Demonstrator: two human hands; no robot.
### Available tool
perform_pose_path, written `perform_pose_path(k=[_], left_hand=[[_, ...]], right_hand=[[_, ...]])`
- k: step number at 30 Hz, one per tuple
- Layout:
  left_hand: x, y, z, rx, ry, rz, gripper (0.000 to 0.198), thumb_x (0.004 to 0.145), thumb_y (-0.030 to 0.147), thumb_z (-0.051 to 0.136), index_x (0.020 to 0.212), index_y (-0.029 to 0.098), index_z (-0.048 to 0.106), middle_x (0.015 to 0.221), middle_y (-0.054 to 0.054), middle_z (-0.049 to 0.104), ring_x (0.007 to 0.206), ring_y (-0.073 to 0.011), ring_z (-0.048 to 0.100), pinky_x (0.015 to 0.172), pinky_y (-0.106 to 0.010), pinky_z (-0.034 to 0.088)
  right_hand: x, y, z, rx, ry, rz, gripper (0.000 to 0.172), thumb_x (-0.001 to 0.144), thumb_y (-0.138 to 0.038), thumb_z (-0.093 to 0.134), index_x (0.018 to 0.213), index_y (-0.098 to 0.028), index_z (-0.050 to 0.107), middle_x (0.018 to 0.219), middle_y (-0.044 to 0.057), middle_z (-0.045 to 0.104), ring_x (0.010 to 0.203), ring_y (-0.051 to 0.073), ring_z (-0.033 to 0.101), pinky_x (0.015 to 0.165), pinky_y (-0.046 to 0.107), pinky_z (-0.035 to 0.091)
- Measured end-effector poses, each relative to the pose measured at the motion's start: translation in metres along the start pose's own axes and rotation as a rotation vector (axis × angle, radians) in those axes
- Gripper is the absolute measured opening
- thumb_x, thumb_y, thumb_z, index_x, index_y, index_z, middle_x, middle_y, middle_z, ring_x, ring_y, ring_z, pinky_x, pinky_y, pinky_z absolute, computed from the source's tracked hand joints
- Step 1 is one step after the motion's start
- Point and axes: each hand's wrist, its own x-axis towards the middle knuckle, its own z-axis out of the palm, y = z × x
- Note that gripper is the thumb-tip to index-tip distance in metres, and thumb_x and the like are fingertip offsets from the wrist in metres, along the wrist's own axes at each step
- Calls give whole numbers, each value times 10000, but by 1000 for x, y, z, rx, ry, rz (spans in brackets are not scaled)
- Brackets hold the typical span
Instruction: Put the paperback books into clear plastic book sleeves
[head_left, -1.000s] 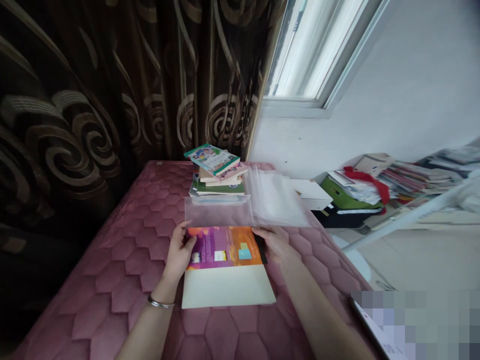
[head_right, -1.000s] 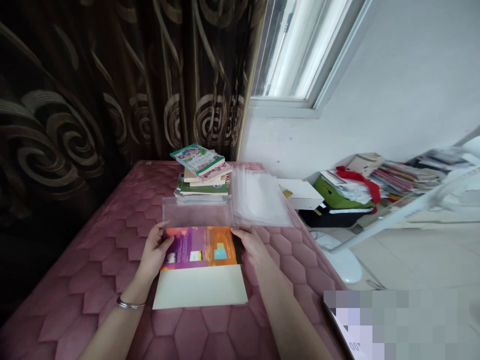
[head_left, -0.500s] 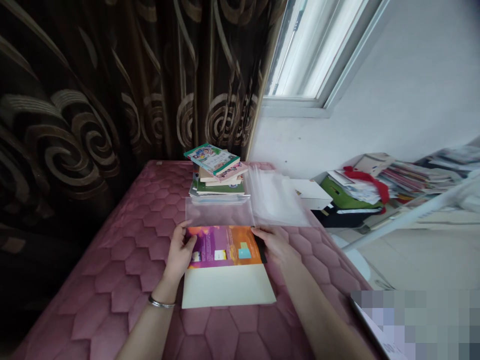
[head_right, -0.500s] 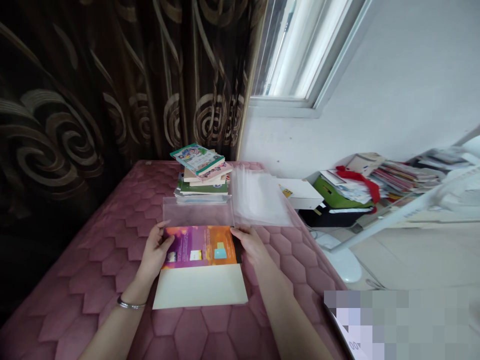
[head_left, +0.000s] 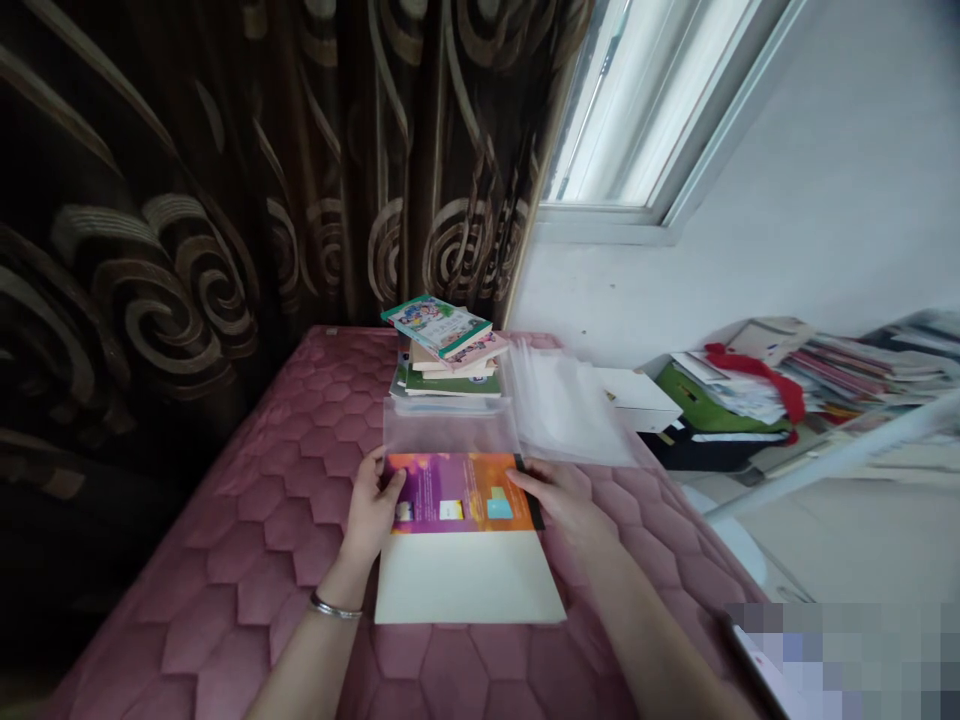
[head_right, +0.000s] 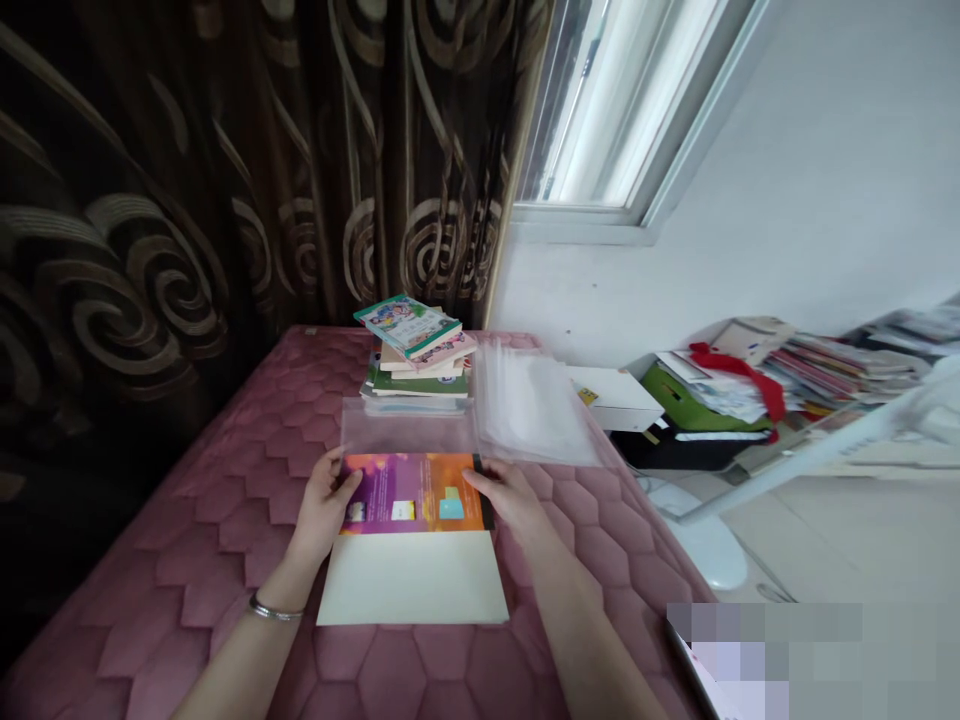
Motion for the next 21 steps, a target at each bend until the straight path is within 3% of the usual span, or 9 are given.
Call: perform_pose_path(k=[10, 17, 21], left_hand=[[-1, 4, 1, -2, 8, -18, 429, 736, 392, 676, 1069, 174, 518, 993, -73, 689, 888, -186, 649, 833, -325, 481], [-1, 7, 1, 22, 17, -30, 389, 744, 410, 663, 1024, 176, 528, 950, -61, 695, 860, -185, 651, 805, -317, 486], [-3, 6, -1, 51, 39, -14, 390, 746, 378, 663, 1064, 189, 542, 995, -50, 675, 934, -189, 632, 857, -317, 467]], right_hand=[[11, 23, 7, -137, 96, -231, 409, 649, -591, 706, 678, -197, 598, 616, -19, 601, 597, 159, 533, 570, 285, 420], [-3, 4, 5, 9, -90, -157, 372, 632, -458, 788, 872, -212, 644, 859, 20, 701, 795, 212, 630, 703, 305, 480], [5, 15, 9, 25, -6, -153, 426, 567, -506, 809, 800, -197, 631, 784, 27, 703, 708, 208, 627, 663, 317, 480]])
